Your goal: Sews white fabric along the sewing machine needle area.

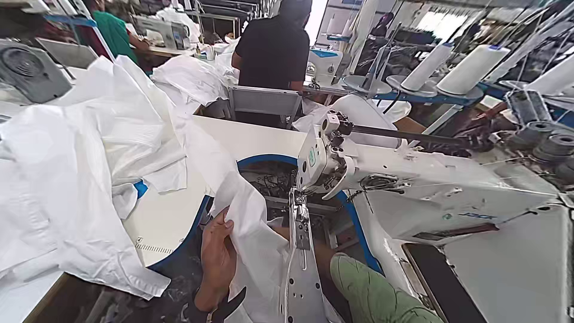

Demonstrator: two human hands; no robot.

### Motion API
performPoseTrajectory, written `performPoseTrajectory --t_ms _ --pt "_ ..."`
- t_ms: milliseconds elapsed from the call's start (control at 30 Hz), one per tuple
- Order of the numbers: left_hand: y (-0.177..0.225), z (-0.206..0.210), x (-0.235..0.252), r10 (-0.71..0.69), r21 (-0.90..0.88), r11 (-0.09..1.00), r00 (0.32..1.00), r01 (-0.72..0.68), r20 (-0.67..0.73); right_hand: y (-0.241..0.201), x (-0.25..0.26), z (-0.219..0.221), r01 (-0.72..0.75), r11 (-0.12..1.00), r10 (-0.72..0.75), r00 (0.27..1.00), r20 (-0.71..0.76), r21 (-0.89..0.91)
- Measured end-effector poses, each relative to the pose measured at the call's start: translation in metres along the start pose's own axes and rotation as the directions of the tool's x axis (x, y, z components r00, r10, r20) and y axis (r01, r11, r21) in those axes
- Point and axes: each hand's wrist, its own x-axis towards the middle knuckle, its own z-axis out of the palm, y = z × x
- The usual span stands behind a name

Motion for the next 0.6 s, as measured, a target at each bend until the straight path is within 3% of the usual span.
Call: performPoseTrajectory --t_ms 33,67,100,133,167,200,233,300,333,367,400,467,500,533,600 --pt "-0.005 -0.003 0.000 0.042 0.154 0.988 0.997 -0.031 -0.065 -0.026 0.022 -0.020 -0.290 0.950 0.292 0.956 0.004 0.115" --pt "-0.015 -0.007 -0.002 0.101 0.421 0.906 0.987 -0.038 -0.127 -0.033 0.027 -0.038 -0.439 0.878 0.463 0.881 -0.101 0.190" --pt "-0.028 -0.015 -0.003 0.173 0.732 0.682 0.973 -0.006 -0.153 -0.032 0.031 -0.059 -0.544 0.819 0.573 0.796 -0.195 0.186" --pt "-0.040 -0.027 -0.009 0.162 0.910 0.409 0.976 0.071 -0.149 -0.024 0.034 -0.082 -0.641 0.767 0.631 0.745 -0.215 0.029" --pt "-0.052 -0.038 -0.023 0.008 0.959 0.224 0.984 0.172 -0.178 -0.023 0.030 -0.102 -0.711 0.661 0.692 0.701 -0.173 -0.242" --pt "-0.062 -0.048 -0.041 -0.243 0.955 0.100 0.938 0.278 -0.247 -0.029 0.016 -0.114 -0.708 0.522 0.772 0.629 -0.088 -0.476" --pt "-0.069 -0.058 -0.059 -0.487 0.939 -0.010 0.819 0.342 -0.304 -0.042 -0.004 -0.113 -0.674 0.406 0.850 0.526 -0.014 -0.617" --pt "-0.075 -0.082 -0.089 -0.813 0.935 -0.160 0.495 0.318 -0.308 -0.070 -0.056 -0.086 -0.642 0.293 0.933 0.355 0.064 -0.708" --pt "-0.080 -0.094 -0.092 -0.889 0.944 -0.164 0.371 0.285 -0.267 -0.079 -0.076 -0.076 -0.650 0.286 0.941 0.327 0.081 -0.704" --pt "-0.088 -0.100 -0.087 -0.920 0.950 -0.101 0.335 0.296 -0.202 -0.087 -0.087 -0.078 -0.671 0.310 0.931 0.358 0.072 -0.673" --pt "-0.088 -0.101 -0.078 -0.923 0.943 0.002 0.363 0.334 -0.127 -0.098 -0.090 -0.077 -0.702 0.383 0.889 0.456 0.034 -0.600" --pt "-0.078 -0.068 -0.047 -0.835 0.825 0.364 0.544 0.433 0.083 -0.132 -0.080 -0.066 -0.668 0.603 0.690 0.711 -0.135 -0.436" --pt "-0.068 -0.037 -0.037 -0.781 0.693 0.535 0.595 0.483 0.189 -0.146 -0.076 -0.051 -0.553 0.721 0.501 0.832 -0.236 -0.417" --pt "-0.055 -0.008 -0.034 -0.760 0.551 0.633 0.575 0.544 0.305 -0.151 -0.077 -0.032 -0.374 0.809 0.241 0.915 -0.324 -0.454" --pt "-0.035 0.023 -0.043 -0.781 0.417 0.607 0.409 0.676 0.472 -0.141 -0.087 -0.007 -0.060 0.786 -0.196 0.920 -0.339 -0.616"
